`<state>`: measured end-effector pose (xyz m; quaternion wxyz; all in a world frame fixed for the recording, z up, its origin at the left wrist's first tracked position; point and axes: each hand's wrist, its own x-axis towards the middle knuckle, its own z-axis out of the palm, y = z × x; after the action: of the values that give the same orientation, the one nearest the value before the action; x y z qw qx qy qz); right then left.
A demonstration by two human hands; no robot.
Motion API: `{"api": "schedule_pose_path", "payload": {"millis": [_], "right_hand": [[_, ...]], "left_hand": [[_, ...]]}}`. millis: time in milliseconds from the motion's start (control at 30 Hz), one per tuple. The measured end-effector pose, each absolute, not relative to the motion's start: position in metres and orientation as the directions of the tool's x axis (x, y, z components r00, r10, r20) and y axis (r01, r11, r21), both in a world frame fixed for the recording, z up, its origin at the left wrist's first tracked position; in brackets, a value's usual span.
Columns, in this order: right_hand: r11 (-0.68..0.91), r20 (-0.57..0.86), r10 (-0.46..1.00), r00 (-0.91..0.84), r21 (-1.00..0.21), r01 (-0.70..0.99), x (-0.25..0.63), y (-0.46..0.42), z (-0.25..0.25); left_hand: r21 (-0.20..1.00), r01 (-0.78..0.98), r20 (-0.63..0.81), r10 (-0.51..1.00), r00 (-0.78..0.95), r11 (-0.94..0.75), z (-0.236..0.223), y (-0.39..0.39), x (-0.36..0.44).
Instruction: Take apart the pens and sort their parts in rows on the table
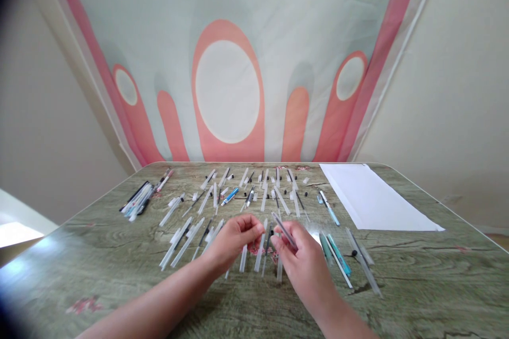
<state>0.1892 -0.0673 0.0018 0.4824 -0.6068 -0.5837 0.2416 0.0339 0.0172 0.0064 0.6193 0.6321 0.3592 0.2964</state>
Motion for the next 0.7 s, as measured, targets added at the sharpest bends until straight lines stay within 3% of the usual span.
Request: {"api": "schedule_pose_path", "payload": {"millis": [167, 300, 600, 700], "right_hand": [[0.267, 0.427, 0.894, 0.134, -0.749, 0.606, 0.187, -0.067, 0.005], [0.298, 0.474, 0.875, 0.103, -0.692, 0.657, 0.188, -0.066, 0.002], [0.298, 0.491, 0.871, 0.024, -0.567, 0.768, 0.189, -0.065, -0.004], [0.141, 0.370, 0.924, 0.099, -0.570, 0.810, 0.210, -0.045, 0.004]], "left_hand": [[0.970, -0.027, -0.183, 0.797, 0.576, 0.242, -0.006, -0.003, 0.048], [0.921, -0.117, -0.246, 0.786, 0.567, 0.373, -0.008, -0.006, 0.049], [0.917, -0.158, -0.217, 0.791, 0.571, 0.366, -0.009, -0.012, 0.053], [0.964, -0.073, -0.159, 0.775, 0.612, 0.256, -0.009, -0.017, 0.054]]}}
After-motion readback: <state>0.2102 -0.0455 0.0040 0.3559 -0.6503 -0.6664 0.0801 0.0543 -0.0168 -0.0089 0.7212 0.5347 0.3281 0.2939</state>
